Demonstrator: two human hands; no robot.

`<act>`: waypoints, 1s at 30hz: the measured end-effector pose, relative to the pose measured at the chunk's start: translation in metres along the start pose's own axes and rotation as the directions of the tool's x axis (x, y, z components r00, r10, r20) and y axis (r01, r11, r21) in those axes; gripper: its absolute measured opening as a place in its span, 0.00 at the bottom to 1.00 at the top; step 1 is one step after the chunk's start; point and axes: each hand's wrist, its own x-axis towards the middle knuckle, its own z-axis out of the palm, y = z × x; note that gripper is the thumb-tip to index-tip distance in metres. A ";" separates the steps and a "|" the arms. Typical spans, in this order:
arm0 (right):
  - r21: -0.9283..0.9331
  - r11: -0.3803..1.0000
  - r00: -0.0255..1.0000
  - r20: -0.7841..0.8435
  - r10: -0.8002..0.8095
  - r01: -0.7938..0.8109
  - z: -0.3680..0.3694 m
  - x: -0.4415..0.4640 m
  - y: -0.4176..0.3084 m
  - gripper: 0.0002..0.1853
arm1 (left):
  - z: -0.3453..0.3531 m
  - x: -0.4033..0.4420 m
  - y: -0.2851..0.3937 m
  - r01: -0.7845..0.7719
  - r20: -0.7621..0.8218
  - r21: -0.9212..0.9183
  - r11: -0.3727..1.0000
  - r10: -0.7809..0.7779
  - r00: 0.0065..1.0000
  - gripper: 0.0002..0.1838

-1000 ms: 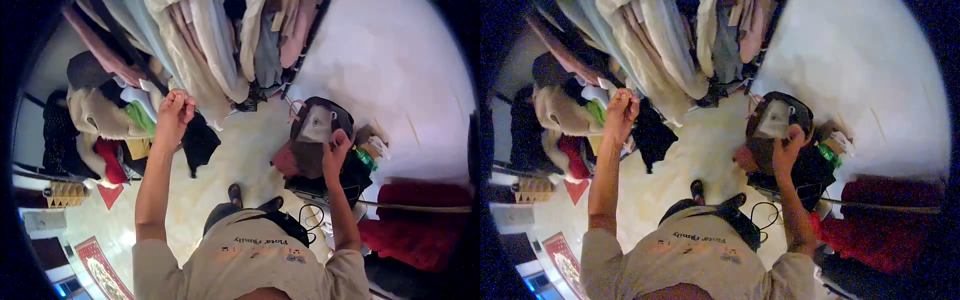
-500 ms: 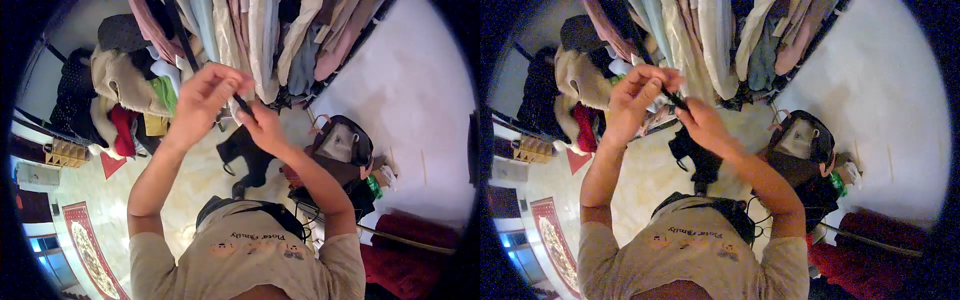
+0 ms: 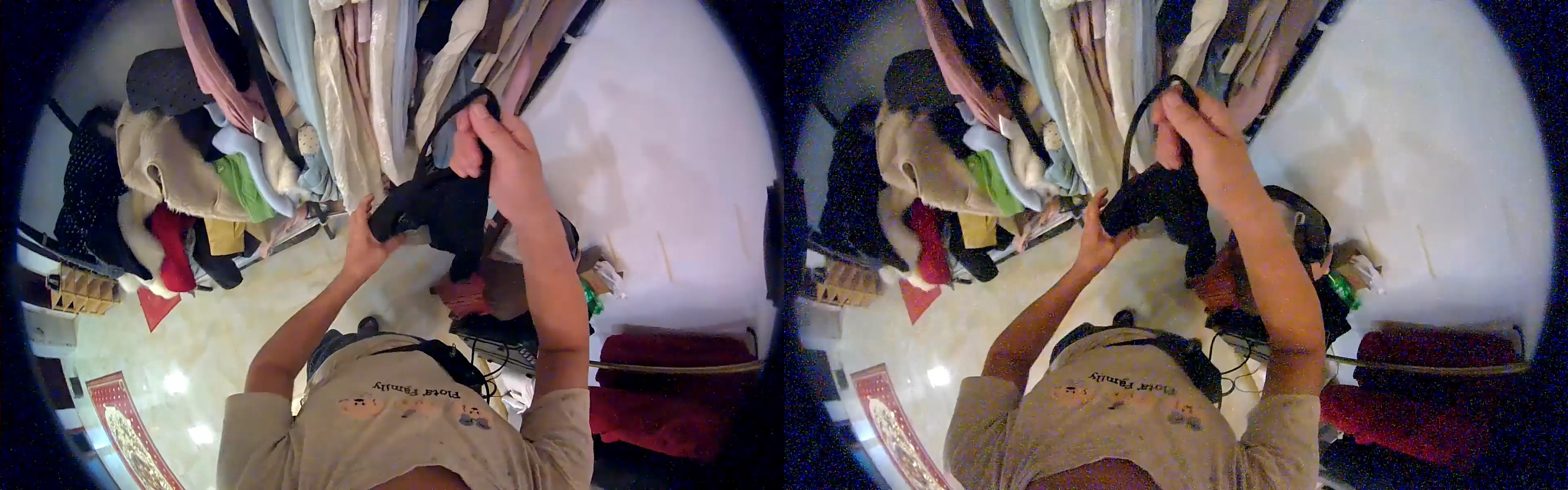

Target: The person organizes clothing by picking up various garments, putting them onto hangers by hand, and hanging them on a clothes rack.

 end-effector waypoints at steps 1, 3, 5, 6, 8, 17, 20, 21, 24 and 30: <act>0.050 0.999 0.999 0.044 -0.012 0.010 -0.005 -0.001 -0.010 0.08 | 0.010 0.005 -0.006 0.063 -0.053 -0.084 0.994 -0.068 0.996 0.31; -0.326 0.940 0.995 0.012 -0.102 0.101 -0.013 -0.006 -0.035 0.06 | 0.006 0.030 -0.025 0.219 -0.051 -0.366 0.904 -0.255 0.966 0.23; -0.570 0.798 0.976 0.032 -0.216 0.195 -0.042 -0.008 -0.047 0.10 | -0.020 0.059 -0.032 0.301 -0.002 -0.497 0.814 -0.348 0.938 0.15; -0.636 0.730 0.957 0.053 -0.285 0.252 -0.063 -0.008 -0.049 0.13 | -0.042 0.073 -0.028 0.313 0.022 -0.496 0.810 -0.348 0.937 0.10; -0.660 0.730 0.954 -0.070 -0.293 0.176 -0.089 -0.009 -0.056 0.12 | -0.079 0.097 -0.034 0.268 0.083 -0.439 0.858 -0.259 0.962 0.06; -0.460 0.886 0.970 -0.180 -0.165 0.066 -0.065 0.006 -0.063 0.18 | -0.001 0.057 -0.055 0.216 0.455 -0.250 0.944 -0.082 0.887 0.15; -0.287 0.953 0.988 -0.092 -0.123 0.092 -0.046 0.007 -0.076 0.20 | 0.052 0.029 -0.023 0.315 0.453 -0.263 0.912 -0.171 0.875 0.32; -0.256 0.960 0.989 -0.066 -0.132 0.111 -0.043 0.009 -0.081 0.21 | 0.064 0.029 -0.013 0.320 0.419 -0.313 0.894 -0.172 0.891 0.35; -0.281 0.946 0.984 -0.024 -0.178 0.164 -0.032 0.012 -0.099 0.21 | 0.081 0.030 0.011 0.362 0.380 -0.450 0.817 -0.191 0.905 0.41; -0.369 0.903 0.961 -0.074 -0.267 0.222 -0.001 0.013 -0.112 0.24 | 0.080 0.029 0.028 0.197 0.151 -0.727 0.658 -0.127 0.980 0.32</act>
